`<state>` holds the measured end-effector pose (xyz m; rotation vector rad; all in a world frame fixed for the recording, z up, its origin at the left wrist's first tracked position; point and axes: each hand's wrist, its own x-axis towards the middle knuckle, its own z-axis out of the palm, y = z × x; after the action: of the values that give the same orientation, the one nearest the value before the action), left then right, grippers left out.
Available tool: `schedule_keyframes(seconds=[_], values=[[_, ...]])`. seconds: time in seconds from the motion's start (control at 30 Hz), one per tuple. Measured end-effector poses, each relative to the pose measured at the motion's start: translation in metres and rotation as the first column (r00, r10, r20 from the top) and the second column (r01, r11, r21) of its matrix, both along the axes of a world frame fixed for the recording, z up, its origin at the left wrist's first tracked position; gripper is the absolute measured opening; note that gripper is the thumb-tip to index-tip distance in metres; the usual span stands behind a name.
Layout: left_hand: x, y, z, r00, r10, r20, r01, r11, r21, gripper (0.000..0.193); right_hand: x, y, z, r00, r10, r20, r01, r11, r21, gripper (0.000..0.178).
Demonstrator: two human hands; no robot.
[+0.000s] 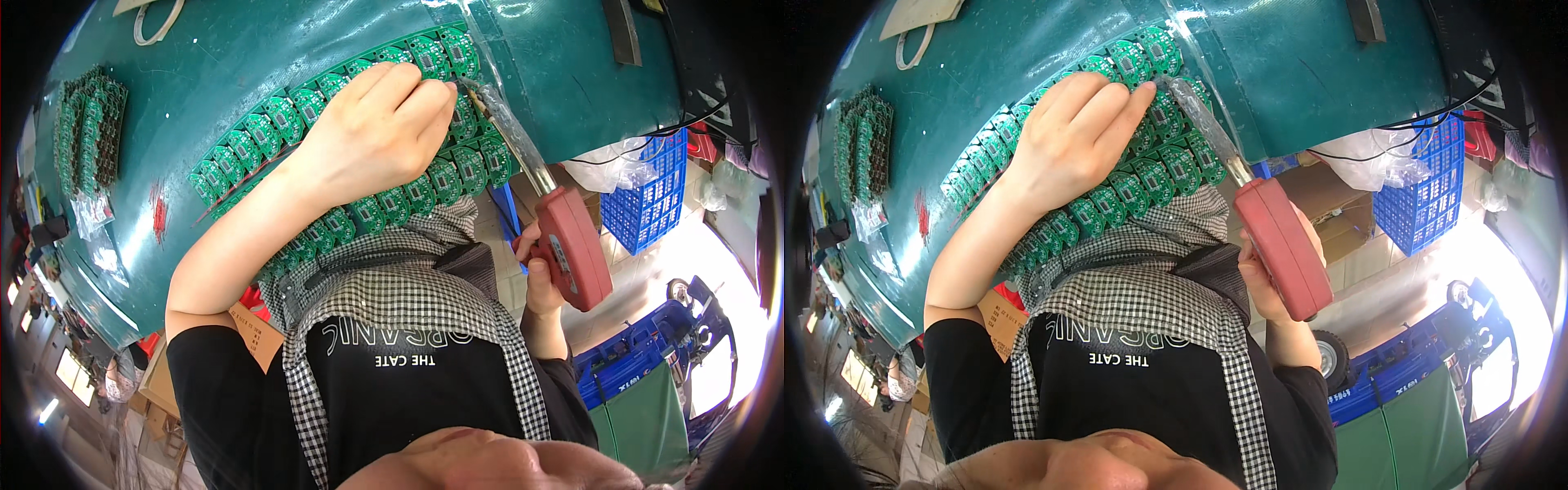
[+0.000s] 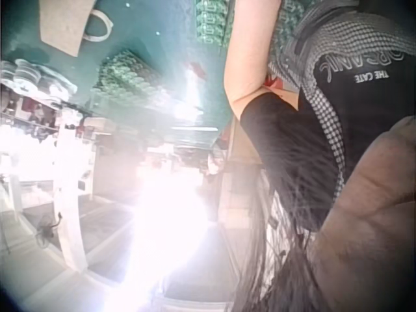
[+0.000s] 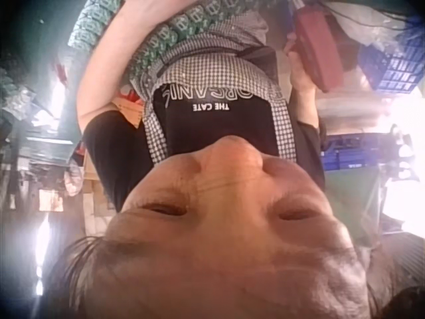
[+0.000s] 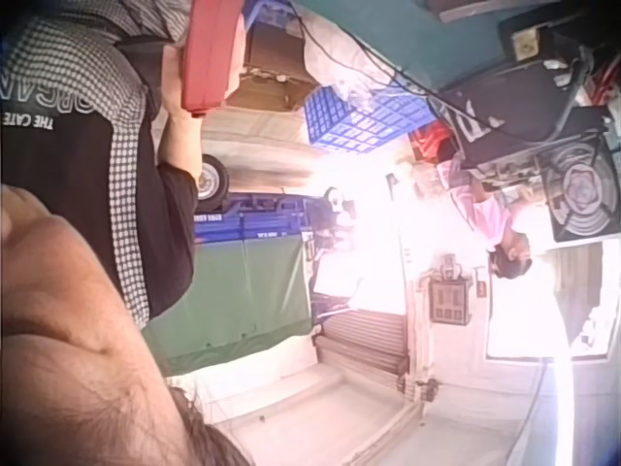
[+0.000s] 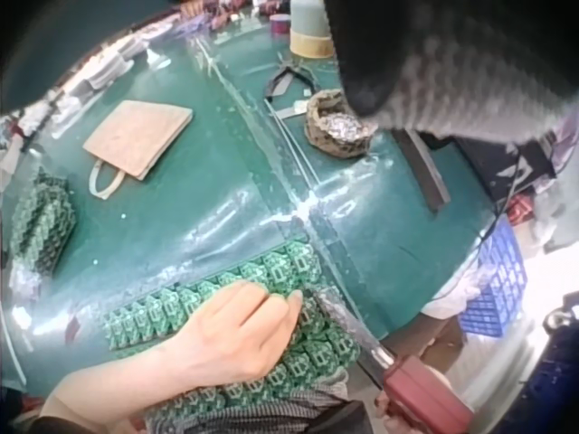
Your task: Using a glue gun to attach wires to rows of circuit boards on an assembly line.
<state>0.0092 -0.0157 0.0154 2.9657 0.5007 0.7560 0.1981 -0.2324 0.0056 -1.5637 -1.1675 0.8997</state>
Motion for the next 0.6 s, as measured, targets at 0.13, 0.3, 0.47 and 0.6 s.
schedule_keyframes(seconds=[0.13,0.3,0.47,0.6], values=[[-0.002,-0.001,-0.003,0.999,-0.003,0.033,0.003,1.000,0.008,0.031,-0.010,0.010,0.014,0.986,-0.065,-0.151,0.058,0.997,-0.046,0.061],[0.000,-0.001,-0.002,0.999,-0.007,0.035,0.007,1.000,0.002,0.031,-0.002,-0.007,0.004,0.997,-0.031,0.074,0.033,0.999,-0.023,0.063],[0.001,-0.002,-0.003,1.000,-0.008,0.018,0.008,1.000,0.002,0.031,-0.006,-0.003,0.007,0.992,-0.050,-0.116,0.050,0.999,-0.006,0.064],[0.002,-0.002,-0.004,1.000,-0.006,0.022,0.006,1.000,-0.004,0.032,-0.018,0.014,0.024,0.928,-0.152,-0.339,0.158,0.987,-0.010,0.066]])
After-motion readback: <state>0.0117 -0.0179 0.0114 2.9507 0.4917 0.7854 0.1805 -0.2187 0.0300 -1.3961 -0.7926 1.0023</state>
